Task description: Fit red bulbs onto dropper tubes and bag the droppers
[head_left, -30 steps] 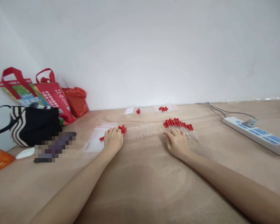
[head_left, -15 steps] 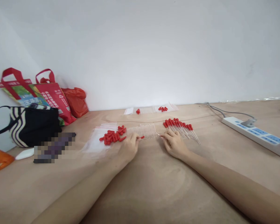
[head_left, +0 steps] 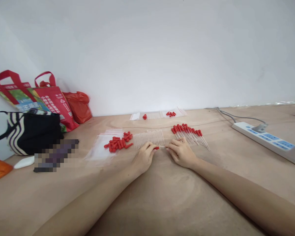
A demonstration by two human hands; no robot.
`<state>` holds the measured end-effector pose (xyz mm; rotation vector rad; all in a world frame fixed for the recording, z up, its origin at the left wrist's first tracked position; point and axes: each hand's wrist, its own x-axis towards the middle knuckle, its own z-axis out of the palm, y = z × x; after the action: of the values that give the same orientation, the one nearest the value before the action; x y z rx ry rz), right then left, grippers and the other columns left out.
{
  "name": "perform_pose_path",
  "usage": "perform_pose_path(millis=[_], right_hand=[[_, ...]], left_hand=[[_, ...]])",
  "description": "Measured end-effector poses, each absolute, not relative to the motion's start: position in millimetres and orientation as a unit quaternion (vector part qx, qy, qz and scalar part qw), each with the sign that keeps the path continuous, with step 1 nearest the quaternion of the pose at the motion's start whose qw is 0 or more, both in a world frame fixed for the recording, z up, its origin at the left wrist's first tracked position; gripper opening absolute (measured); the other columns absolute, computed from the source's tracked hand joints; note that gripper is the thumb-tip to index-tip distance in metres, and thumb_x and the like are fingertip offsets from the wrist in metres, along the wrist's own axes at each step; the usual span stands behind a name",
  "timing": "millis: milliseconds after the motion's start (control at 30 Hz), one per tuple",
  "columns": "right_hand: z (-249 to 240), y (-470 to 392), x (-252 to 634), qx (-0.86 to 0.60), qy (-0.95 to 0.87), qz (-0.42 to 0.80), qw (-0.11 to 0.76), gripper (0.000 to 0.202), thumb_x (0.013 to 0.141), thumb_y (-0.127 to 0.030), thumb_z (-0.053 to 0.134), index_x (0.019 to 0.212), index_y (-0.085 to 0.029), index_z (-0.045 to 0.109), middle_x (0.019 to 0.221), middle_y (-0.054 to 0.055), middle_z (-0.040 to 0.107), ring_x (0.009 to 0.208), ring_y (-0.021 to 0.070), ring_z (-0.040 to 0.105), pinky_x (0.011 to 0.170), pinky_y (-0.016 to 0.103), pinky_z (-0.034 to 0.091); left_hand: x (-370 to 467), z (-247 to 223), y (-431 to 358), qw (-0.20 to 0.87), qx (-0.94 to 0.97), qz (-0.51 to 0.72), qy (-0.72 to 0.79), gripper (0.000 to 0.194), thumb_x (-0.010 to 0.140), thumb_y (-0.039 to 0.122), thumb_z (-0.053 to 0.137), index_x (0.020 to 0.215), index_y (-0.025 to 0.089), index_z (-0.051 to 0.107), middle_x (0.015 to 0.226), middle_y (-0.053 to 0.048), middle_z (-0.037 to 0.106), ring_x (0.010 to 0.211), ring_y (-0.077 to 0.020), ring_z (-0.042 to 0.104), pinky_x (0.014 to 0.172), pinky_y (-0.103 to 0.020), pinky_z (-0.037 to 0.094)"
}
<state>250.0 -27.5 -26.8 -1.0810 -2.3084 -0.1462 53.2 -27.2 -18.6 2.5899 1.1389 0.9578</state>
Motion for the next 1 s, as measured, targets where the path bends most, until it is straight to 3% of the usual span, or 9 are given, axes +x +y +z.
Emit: perform_pose_path(millis=[567, 1000], right_hand=[[-28.5, -26.0, 252.2, -0.337, -0.900, -0.021, 0.277, 0.028, 0.086, -0.022, 0.035, 0.104, -0.019, 0.057, 0.072, 0.002, 0.058, 0.066, 0.0111, 0.049, 0.070, 0.027, 0.027], [-21.8, -26.9, 254.2, -0.335, -0.905, -0.139, 0.223, 0.031, 0.079, -0.010, 0.035, 0.087, -0.019, 0.063, 0.068, 0.002, 0.057, 0.056, 0.0104, 0.039, 0.067, 0.031, 0.019]], left_hand=[[51.1, -14.7, -28.4, 0.121, 0.862, 0.329, 0.366, 0.017, 0.087, 0.021, 0.037, 0.085, 0.016, 0.054, 0.078, -0.004, 0.057, 0.075, -0.0152, 0.055, 0.070, -0.027, 0.043], [50.9, -17.7, -29.8, 0.090, 0.893, 0.293, 0.329, 0.020, 0.086, 0.022, 0.038, 0.082, 0.014, 0.057, 0.075, -0.004, 0.058, 0.072, -0.0146, 0.054, 0.067, -0.026, 0.043]])
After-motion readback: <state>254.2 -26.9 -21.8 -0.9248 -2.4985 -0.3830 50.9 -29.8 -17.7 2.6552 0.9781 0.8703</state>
